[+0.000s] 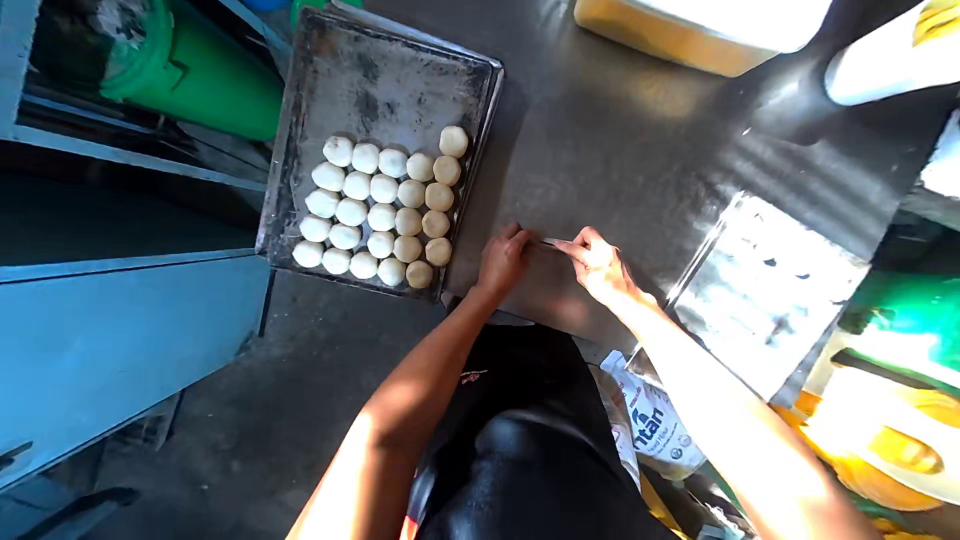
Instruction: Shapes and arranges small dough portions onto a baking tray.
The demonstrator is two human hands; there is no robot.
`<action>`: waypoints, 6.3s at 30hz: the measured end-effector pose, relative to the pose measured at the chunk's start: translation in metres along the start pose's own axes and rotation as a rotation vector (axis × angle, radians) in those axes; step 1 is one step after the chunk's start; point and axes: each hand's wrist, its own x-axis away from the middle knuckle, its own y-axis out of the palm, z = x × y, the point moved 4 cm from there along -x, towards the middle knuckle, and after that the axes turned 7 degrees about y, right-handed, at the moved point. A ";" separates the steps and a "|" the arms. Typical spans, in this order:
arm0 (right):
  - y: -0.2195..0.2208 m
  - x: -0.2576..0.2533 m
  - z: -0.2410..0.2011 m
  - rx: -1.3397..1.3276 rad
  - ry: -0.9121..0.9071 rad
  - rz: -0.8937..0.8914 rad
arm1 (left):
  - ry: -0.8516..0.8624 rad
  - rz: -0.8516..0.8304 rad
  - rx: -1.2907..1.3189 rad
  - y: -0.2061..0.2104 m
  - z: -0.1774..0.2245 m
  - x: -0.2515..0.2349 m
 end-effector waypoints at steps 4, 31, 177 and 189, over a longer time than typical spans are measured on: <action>0.006 -0.007 -0.001 0.083 -0.079 0.000 | 0.013 0.011 0.013 0.004 -0.005 -0.003; -0.031 0.042 0.037 0.158 0.257 0.014 | -0.173 -0.143 -0.004 -0.004 0.010 -0.019; 0.046 0.058 -0.007 0.196 0.086 0.071 | 0.181 0.041 0.125 0.046 0.014 0.051; 0.054 -0.051 -0.019 0.310 0.116 0.187 | -0.002 0.086 -0.252 0.005 -0.046 0.048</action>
